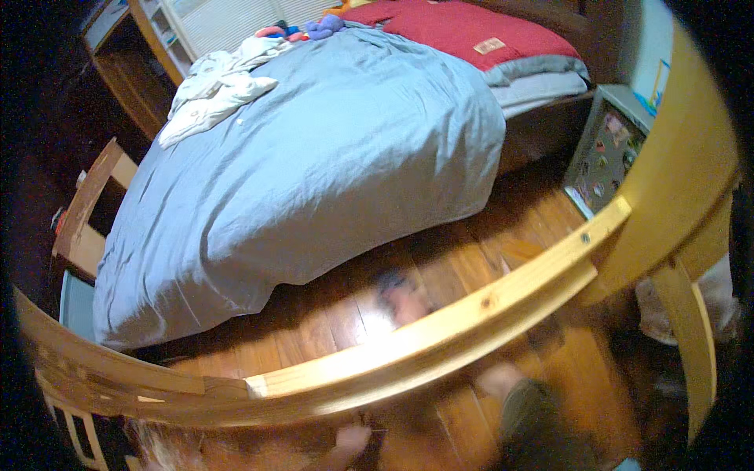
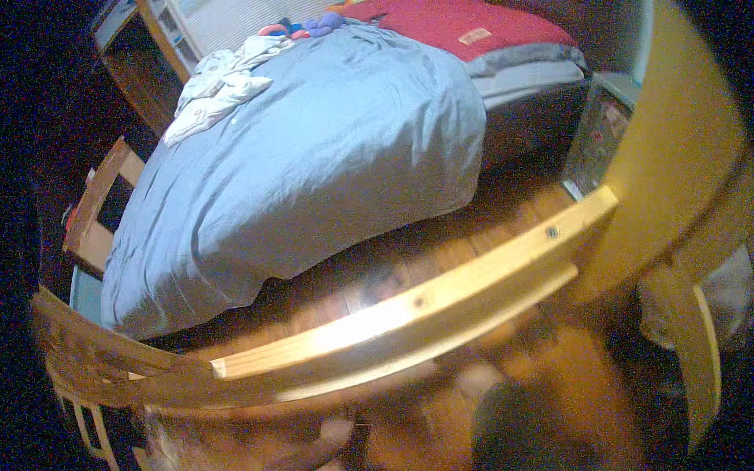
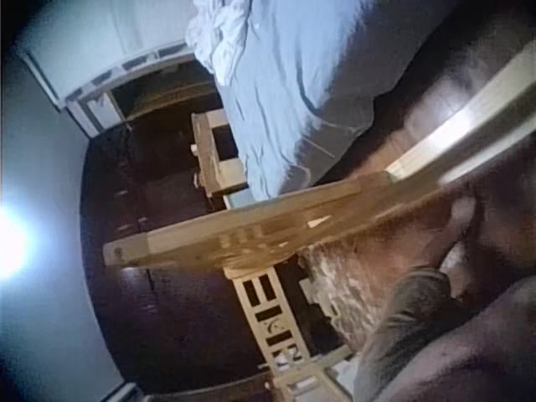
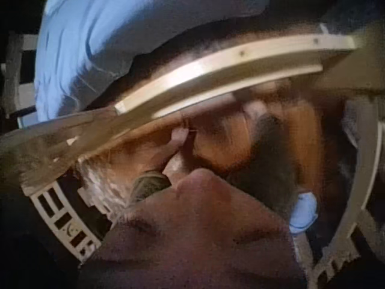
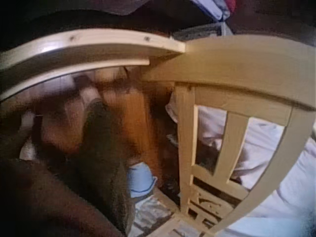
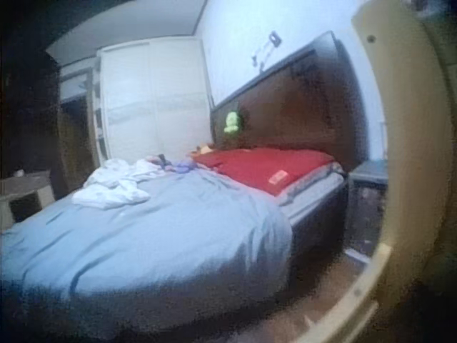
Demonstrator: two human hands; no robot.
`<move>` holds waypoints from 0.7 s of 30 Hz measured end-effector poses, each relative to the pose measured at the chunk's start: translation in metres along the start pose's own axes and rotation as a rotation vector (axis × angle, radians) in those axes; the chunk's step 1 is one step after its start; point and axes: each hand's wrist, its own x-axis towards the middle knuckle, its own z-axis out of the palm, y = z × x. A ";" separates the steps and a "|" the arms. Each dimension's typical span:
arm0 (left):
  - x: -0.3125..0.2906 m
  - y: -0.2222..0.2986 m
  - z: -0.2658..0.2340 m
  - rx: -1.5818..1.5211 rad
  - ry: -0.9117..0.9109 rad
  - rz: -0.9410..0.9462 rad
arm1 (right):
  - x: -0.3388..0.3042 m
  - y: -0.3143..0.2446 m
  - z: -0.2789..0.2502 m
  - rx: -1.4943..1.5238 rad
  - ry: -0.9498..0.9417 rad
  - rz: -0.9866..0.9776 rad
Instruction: The person assembles a wooden bed frame using an Allen key and then cleans the floor with a cloth. They handle wooden parts, a tool kit, and a cloth while working on the floor.
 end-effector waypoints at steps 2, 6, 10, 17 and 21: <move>0.023 0.012 -0.001 -0.003 0.036 0.043 | -0.029 -0.036 0.019 0.122 -0.139 -0.328; 0.010 -0.001 0.011 -0.056 0.224 -0.002 | -0.018 -0.037 -0.032 0.383 0.052 -0.512; -0.005 -0.011 0.041 -0.106 0.323 -0.038 | 0.094 0.075 -0.030 0.208 0.394 0.229; 0.031 -0.020 0.077 -0.071 0.639 0.039 | 0.114 0.019 -0.027 -0.087 -0.206 0.284; 0.029 0.001 0.038 0.069 0.609 0.050 | 0.045 -0.093 0.056 -0.053 -0.339 -0.153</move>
